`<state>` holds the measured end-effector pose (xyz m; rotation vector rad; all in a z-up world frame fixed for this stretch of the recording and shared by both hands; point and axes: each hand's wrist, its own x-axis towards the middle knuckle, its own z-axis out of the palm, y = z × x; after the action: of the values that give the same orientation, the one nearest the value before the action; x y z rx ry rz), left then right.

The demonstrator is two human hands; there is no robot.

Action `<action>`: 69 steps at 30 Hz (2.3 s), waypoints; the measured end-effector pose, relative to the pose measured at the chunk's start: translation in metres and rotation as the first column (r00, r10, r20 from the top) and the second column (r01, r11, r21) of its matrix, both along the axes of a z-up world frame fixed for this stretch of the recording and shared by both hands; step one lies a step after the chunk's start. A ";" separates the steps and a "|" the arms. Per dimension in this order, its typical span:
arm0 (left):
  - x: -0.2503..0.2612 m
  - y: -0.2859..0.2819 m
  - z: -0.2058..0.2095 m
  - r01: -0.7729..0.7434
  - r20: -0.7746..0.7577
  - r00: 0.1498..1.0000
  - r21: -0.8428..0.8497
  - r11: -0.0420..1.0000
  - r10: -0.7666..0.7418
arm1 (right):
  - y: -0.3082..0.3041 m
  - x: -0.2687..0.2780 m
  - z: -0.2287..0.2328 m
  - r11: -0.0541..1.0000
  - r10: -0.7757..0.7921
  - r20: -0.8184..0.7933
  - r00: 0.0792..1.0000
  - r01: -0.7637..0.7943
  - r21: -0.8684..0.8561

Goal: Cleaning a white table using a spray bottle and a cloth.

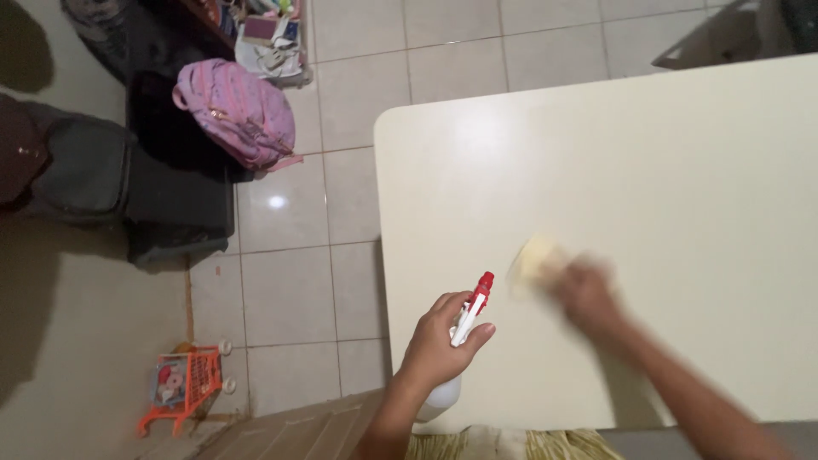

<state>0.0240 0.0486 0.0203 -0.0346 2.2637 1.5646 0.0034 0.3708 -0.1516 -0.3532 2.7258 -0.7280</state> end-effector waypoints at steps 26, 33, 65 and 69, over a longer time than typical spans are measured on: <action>0.011 0.093 -0.017 0.004 0.075 0.997 -0.295 0.955 0.019 | 0.116 -0.063 -0.022 0.821 -0.512 -0.539 0.668 0.566 -0.077; -0.013 0.057 -0.029 -0.386 -0.546 0.796 -0.126 0.914 0.261 | -0.050 0.080 0.028 0.996 -0.009 0.243 0.970 0.030 -0.082; -0.131 0.041 -0.105 -0.635 -0.674 0.510 0.125 0.762 0.535 | 0.007 -0.169 0.028 0.993 0.091 -0.641 0.762 -0.019 0.118; -0.132 0.046 -0.093 -0.666 -0.617 0.547 0.088 0.740 0.566 | -0.051 -0.133 -0.007 0.918 -0.396 -0.190 0.899 0.388 -0.077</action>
<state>-0.1080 0.0944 -0.0724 -0.5086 3.1400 1.9328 -0.1299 0.3200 -0.1583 0.1338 3.0202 -0.8882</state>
